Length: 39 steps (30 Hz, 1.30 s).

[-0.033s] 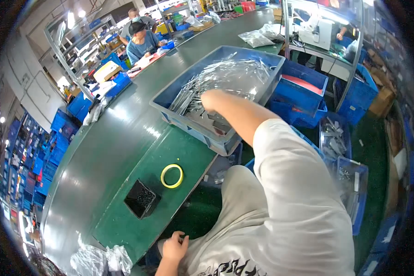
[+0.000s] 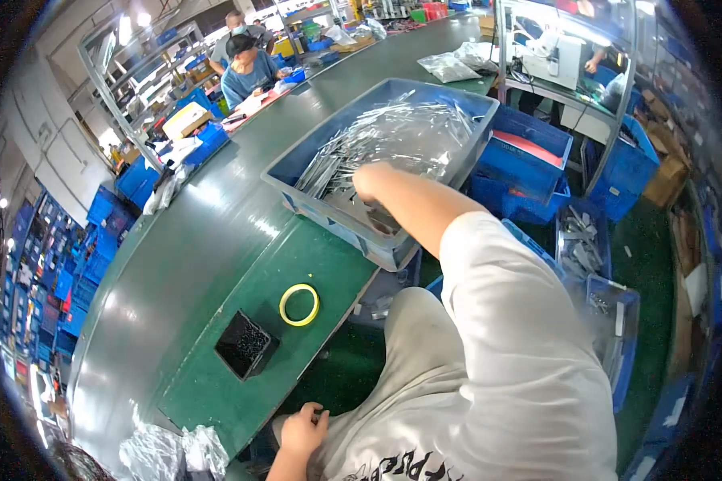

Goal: Applying yellow adhesive tape to small metal components at a factory workbench.

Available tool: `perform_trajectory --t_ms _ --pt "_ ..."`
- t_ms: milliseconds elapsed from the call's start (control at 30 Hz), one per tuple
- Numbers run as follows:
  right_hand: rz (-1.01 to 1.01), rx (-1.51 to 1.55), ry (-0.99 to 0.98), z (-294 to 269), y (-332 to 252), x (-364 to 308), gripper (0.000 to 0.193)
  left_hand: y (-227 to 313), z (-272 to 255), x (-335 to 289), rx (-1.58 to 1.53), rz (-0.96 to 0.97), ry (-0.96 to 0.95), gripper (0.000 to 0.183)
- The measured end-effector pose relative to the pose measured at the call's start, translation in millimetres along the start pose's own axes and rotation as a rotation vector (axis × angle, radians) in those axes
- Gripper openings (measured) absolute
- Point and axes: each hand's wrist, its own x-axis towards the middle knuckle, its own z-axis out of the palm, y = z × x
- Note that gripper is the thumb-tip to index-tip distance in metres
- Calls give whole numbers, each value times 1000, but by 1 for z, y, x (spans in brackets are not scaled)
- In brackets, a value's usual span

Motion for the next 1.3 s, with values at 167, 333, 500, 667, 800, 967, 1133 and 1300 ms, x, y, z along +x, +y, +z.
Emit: perform_trajectory --t_ms 167,333,500,667,800,967,1133,1300 --pt "-103 -78 -530 19 -11 22 28 -7 -9 8 -104 -31 -7 22" --pt "-2 349 -563 24 2 14 38 -11 -10 12 -131 -58 -8 24" --pt "168 680 -695 14 8 12 36 -10 -14 8 -137 -25 -31 26" --pt "-60 310 -495 -10 -32 -5 42 -15 -21 4 -116 -50 37 25" --pt "-166 183 -361 19 -7 8 38 -10 -21 13 -123 14 25 24" --pt "-113 69 -360 -4 -25 -4 39 -11 -20 7 -137 87 33 24" --pt "-190 274 -293 15 -7 -2 44 -1 -25 5 -117 102 15 23" --pt "-210 293 -326 17 -10 3 43 2 -26 0 -113 124 14 23"
